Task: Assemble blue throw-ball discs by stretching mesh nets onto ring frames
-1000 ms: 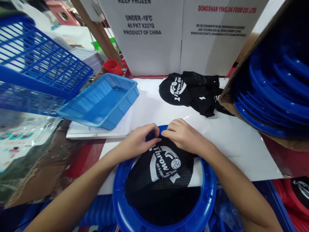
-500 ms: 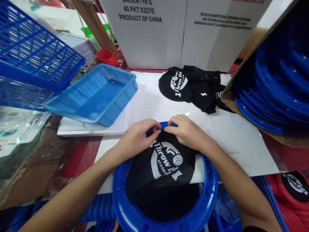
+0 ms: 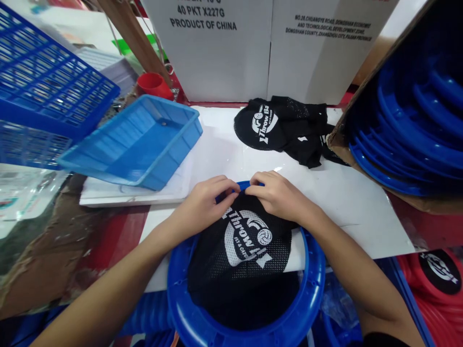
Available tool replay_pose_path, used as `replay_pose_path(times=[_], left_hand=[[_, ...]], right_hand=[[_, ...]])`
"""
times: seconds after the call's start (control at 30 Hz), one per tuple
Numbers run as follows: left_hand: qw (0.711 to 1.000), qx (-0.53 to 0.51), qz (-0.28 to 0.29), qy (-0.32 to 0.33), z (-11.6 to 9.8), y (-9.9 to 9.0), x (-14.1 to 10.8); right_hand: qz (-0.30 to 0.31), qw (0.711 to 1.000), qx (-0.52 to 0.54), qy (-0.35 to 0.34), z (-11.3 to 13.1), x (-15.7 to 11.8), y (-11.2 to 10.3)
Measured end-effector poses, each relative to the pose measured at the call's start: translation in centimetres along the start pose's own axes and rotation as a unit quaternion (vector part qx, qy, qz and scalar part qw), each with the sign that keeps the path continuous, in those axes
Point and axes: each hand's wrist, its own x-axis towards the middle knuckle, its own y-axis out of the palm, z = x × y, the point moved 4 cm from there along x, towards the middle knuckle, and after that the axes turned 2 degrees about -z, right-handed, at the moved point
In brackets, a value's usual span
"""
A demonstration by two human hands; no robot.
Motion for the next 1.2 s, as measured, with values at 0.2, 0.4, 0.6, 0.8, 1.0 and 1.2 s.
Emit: replay_pose_path(times=[0.2, 0.4, 0.6, 0.8, 1.0, 1.2], left_hand=[[1.0, 0.016, 0.008, 0.011, 0.1, 0.1, 0.0], [1.0, 0.026, 0.017, 0.005, 0.1, 0.1, -0.1], [0.998, 0.02, 0.06, 0.005, 0.5, 0.0, 0.1], [0.991, 0.091, 0.096, -0.003, 0.4, 0.3, -0.2], [0.952, 0.266, 0.124, -0.088, -1.1, 1.2, 0.0], [0.918, 0.312, 0.089, -0.23, -2.1, 0.5, 0.3]], right_hand=[[0.01, 0.999, 0.024, 0.024, -0.1, 0.0, 0.1], [0.045, 0.994, 0.078, 0.067, -0.1, 0.4, 0.0], [0.064, 0.979, 0.155, 0.113, -0.3, 0.7, 0.0], [0.07, 0.981, 0.133, 0.121, -0.5, 1.0, 0.2], [-0.003, 0.989, 0.057, 0.133, 2.1, -1.1, -4.9], [-0.071, 0.931, -0.173, 0.314, 9.3, -10.0, -6.0]])
